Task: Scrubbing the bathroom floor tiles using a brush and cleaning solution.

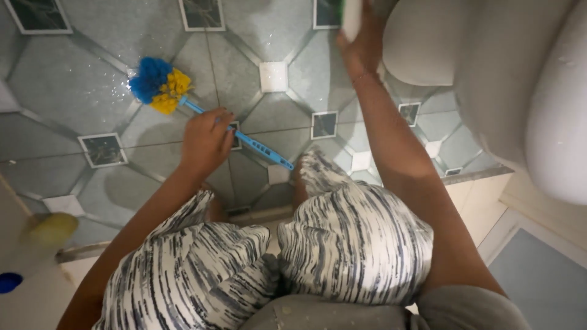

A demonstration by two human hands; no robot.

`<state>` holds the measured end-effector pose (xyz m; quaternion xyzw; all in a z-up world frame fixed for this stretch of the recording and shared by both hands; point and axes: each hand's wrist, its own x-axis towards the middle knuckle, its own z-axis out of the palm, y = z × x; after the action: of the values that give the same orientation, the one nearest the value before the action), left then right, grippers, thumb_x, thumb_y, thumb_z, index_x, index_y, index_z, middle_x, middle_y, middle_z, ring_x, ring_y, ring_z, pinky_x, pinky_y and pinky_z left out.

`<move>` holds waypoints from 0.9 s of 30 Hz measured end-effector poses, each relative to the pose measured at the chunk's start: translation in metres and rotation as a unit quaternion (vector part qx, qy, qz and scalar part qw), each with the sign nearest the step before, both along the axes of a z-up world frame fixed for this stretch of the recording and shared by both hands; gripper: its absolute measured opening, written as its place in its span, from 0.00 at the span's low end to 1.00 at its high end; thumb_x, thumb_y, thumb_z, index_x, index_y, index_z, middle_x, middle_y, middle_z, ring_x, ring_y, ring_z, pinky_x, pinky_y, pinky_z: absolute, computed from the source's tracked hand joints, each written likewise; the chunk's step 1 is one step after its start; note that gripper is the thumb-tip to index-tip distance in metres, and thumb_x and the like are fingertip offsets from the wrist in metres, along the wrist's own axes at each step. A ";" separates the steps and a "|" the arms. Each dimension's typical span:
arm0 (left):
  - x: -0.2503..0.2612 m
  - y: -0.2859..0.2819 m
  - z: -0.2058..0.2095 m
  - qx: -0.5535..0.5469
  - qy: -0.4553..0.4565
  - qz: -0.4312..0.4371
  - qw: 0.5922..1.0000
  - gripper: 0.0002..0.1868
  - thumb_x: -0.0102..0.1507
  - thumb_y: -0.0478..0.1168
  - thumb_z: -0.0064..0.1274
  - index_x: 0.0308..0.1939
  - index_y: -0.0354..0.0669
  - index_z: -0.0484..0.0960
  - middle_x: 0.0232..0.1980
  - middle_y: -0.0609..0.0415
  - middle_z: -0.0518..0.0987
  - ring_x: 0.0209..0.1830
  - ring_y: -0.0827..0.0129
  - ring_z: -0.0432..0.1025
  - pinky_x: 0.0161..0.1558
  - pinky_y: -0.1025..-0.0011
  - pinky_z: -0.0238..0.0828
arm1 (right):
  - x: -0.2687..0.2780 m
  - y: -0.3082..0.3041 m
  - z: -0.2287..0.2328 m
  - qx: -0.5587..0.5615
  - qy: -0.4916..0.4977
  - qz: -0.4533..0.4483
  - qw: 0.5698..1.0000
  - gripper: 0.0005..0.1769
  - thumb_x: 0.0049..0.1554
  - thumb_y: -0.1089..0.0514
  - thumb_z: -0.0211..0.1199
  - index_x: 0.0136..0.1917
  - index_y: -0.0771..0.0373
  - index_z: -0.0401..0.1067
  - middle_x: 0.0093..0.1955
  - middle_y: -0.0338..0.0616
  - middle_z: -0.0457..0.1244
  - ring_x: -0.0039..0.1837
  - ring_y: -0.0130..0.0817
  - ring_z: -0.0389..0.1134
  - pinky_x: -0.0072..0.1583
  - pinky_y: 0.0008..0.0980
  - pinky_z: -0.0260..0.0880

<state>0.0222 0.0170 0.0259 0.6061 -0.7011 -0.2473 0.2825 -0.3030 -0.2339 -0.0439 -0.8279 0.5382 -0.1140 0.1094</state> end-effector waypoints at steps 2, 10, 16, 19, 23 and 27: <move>-0.002 -0.004 -0.001 -0.012 -0.004 0.008 1.000 0.21 0.60 0.34 0.62 0.57 0.40 0.80 0.59 0.45 0.77 0.55 0.48 0.72 0.52 0.52 0.68 | 0.010 0.001 0.012 0.047 -0.029 -0.123 0.991 0.39 0.56 0.52 0.67 0.77 0.64 0.61 0.69 0.55 0.63 0.69 0.49 0.66 0.68 0.42 0.69; -0.019 -0.005 -0.006 -0.001 0.016 -0.038 0.999 0.20 0.58 0.35 0.62 0.54 0.40 0.80 0.58 0.45 0.77 0.57 0.48 0.72 0.54 0.53 0.69 | 0.036 0.141 -0.007 0.136 0.003 0.159 0.978 0.40 0.49 0.49 0.73 0.73 0.56 0.67 0.65 0.59 0.63 0.63 0.56 0.68 0.62 0.47 0.69; -0.008 0.005 -0.009 0.019 -0.017 -0.053 0.998 0.20 0.61 0.36 0.61 0.57 0.42 0.80 0.62 0.44 0.76 0.58 0.48 0.72 0.55 0.52 0.69 | -0.033 0.055 0.000 0.020 -0.011 -0.153 0.988 0.42 0.59 0.51 0.69 0.83 0.61 0.61 0.62 0.52 0.65 0.60 0.51 0.71 0.59 0.44 0.75; -0.024 0.004 -0.010 0.077 -0.028 -0.095 0.992 0.20 0.60 0.38 0.62 0.56 0.41 0.81 0.59 0.45 0.77 0.55 0.49 0.73 0.51 0.51 0.69 | -0.019 0.106 -0.057 0.152 0.037 -0.140 0.978 0.43 0.53 0.39 0.75 0.71 0.60 0.61 0.64 0.55 0.65 0.61 0.51 0.69 0.62 0.46 0.70; -0.024 0.004 -0.012 0.050 -0.010 -0.132 0.990 0.21 0.59 0.36 0.62 0.56 0.40 0.80 0.59 0.44 0.77 0.55 0.48 0.73 0.53 0.52 0.70 | -0.005 0.178 0.006 0.123 0.104 0.108 0.981 0.47 0.45 0.45 0.76 0.76 0.43 0.63 0.70 0.61 0.61 0.64 0.53 0.66 0.59 0.43 0.68; -0.017 0.001 -0.007 0.038 -0.018 -0.124 0.991 0.20 0.61 0.36 0.62 0.56 0.39 0.80 0.59 0.43 0.77 0.54 0.47 0.73 0.54 0.52 0.70 | -0.124 0.187 -0.026 0.120 0.041 -0.209 0.970 0.44 0.51 0.42 0.75 0.74 0.58 0.63 0.68 0.53 0.62 0.69 0.52 0.65 0.68 0.45 0.67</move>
<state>0.0054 0.0182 0.0187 0.5297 -0.7657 -0.2960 0.2134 -0.4274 -0.0465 -0.0694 -0.6815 0.7133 -0.0349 0.1598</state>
